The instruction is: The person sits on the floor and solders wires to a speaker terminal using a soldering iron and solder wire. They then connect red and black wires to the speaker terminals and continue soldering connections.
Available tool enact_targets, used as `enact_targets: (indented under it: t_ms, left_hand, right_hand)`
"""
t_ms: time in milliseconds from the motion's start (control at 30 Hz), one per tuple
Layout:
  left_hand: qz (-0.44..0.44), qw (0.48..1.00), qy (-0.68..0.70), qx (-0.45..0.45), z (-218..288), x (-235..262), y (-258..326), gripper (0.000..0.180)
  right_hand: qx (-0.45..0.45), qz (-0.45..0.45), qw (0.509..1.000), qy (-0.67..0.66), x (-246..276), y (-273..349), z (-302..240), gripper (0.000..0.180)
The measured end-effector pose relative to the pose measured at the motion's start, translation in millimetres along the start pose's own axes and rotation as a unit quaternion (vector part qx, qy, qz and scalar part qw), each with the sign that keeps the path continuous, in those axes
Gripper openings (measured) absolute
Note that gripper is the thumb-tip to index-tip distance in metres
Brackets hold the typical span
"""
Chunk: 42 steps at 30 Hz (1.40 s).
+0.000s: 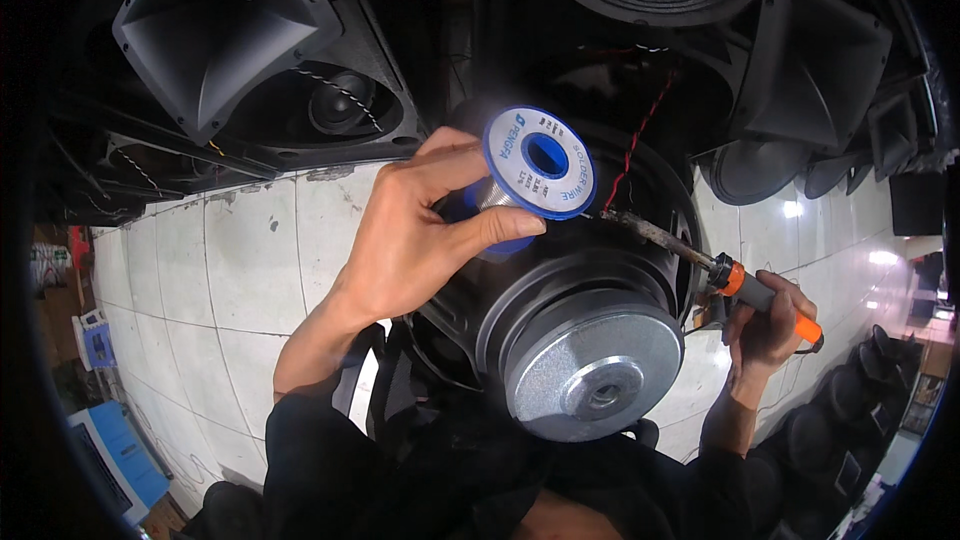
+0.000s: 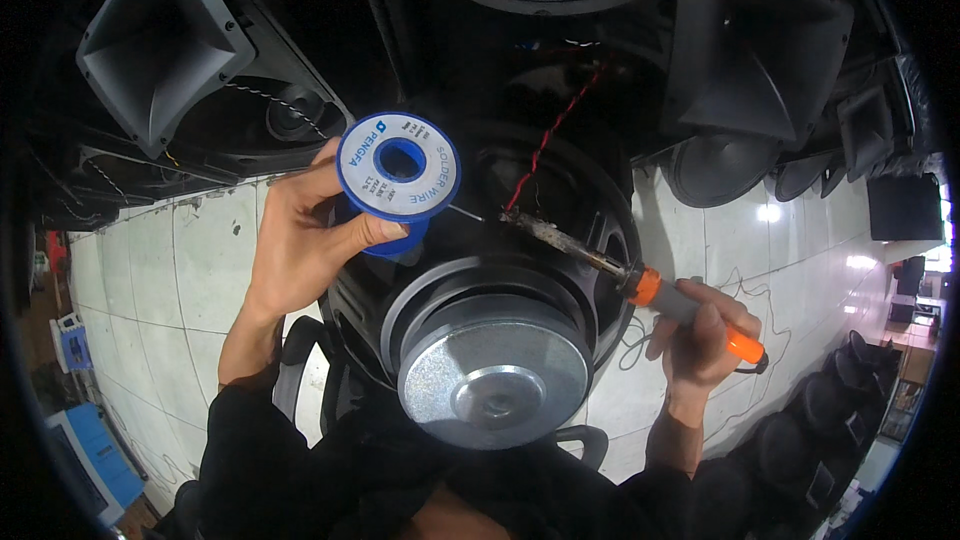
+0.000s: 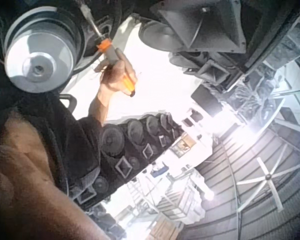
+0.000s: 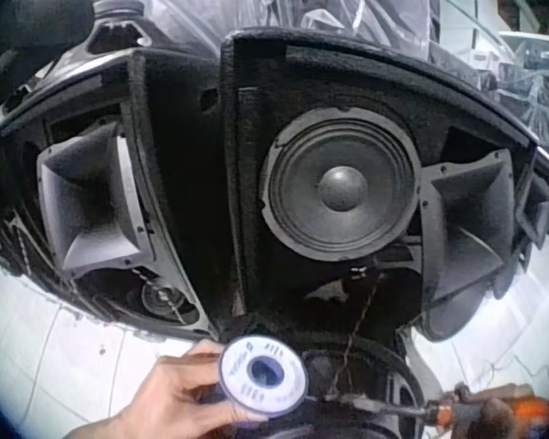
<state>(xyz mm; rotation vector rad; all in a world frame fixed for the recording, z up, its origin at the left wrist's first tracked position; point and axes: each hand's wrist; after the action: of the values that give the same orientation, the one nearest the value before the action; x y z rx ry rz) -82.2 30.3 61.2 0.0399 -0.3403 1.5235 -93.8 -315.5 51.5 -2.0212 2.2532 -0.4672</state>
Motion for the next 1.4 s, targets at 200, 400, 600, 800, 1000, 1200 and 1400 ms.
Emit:
enact_targets:
  t_ms: [200, 400, 600, 800, 1000, 1200, 1400]
  left_hand:
    - [-0.01, 0.999, 0.012, -0.028, -3.6, -0.9, -2.8, 0.037]
    - [-0.041, 0.996, -0.019, -0.083, -6.0, -1.1, -10.2, 0.036]
    - [-0.051, 0.996, -0.02, -0.069, -2.1, -2.9, -13.4, 0.041]
    - [-0.058, 0.994, -0.046, -0.081, -3.8, -1.6, -14.5, 0.044]
    - [-0.046, 0.997, -0.029, -0.052, -3.8, -2.8, -14.7, 0.041]
    - [-0.042, 0.998, -0.016, -0.045, -2.3, -3.9, -14.7, 0.04]
    - [-0.039, 0.997, -0.014, -0.061, -3.5, -4.8, -13.8, 0.04]
  right_hand:
    - [0.032, -0.029, 0.998, 0.054, 9.0, 7.3, 1.5, 0.037]
    - [0.042, -0.048, 0.996, 0.062, -0.5, 8.1, -8.5, 0.033]
    - [0.075, -0.051, 0.992, 0.09, 6.7, 9.6, 3.8, 0.037]
    - [0.092, -0.074, 0.99, 0.078, 4.0, 7.9, 0.6, 0.036]
    - [0.135, -0.072, 0.974, 0.169, 19.8, 14.8, 11.4, 0.034]
    - [0.189, -0.075, 0.952, 0.23, 17.9, 14.2, 3.6, 0.036]
    - [0.211, -0.079, 0.933, 0.28, 10.9, 15.7, -12.7, 0.038]
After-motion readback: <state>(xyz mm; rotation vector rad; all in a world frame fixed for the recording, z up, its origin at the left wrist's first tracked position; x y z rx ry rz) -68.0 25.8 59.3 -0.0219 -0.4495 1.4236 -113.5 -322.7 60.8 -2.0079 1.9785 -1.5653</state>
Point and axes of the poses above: each hand's wrist, its own y-axis away from the middle knuckle, its own x-axis out of the back of the hand, z = x × y, and after that the axes turned 7 degrees about y, right-handed
